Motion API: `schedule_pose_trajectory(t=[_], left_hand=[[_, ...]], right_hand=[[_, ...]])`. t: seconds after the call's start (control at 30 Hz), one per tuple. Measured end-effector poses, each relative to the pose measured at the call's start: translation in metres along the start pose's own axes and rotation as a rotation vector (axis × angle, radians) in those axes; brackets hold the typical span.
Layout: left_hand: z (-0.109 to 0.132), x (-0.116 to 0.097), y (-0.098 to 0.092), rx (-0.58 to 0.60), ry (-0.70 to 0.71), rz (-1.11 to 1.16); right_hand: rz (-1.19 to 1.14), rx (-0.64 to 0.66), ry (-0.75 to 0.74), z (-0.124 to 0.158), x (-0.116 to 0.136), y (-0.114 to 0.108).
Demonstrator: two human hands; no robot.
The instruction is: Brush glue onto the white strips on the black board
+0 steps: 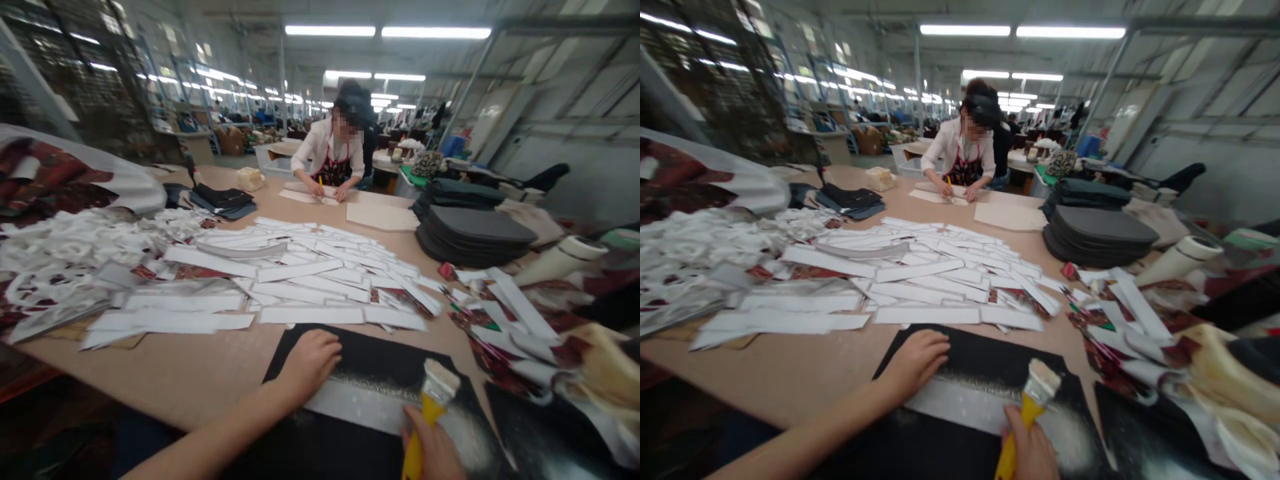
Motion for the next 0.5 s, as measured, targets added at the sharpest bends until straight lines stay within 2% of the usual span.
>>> schedule_pose_trajectory(t=[0.1, 0.2, 0.27, 0.4, 0.47, 0.5], left_hand=[[0.053, -0.028, -0.005, 0.073, 0.109, -0.039], [0.088, -0.028, -0.010, 0.006, 0.108, -0.169], [0.100, -0.020, -0.013, -0.045, 0.085, -0.236], [0.110, -0.008, -0.026, -0.120, 0.018, -0.267], [0.111, -0.009, -0.034, -0.144, -0.008, -0.210], [0.111, -0.010, -0.037, -0.151, -0.010, -0.168]], right_hand=[[-0.008, -0.006, -0.154, -0.013, 0.027, -0.001], [0.012, 0.092, -0.230, -0.013, 0.035, -0.003], [0.096, 0.117, -0.243, 0.003, 0.018, -0.010], [0.319, 0.133, -0.233, 0.036, -0.042, -0.039], [0.317, 0.137, -0.257, 0.031, -0.056, -0.053], [0.268, 0.149, -0.281, 0.021, -0.054, -0.058]])
Point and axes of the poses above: each hand's wrist, its own z-axis away from the middle knuckle, its own y-axis out of the palm, x = y × z, the point moved 2 cm from there along -z, towards the middle knuckle, and after that the axes turned 12 degrees about -y, right-handed, at the moved point
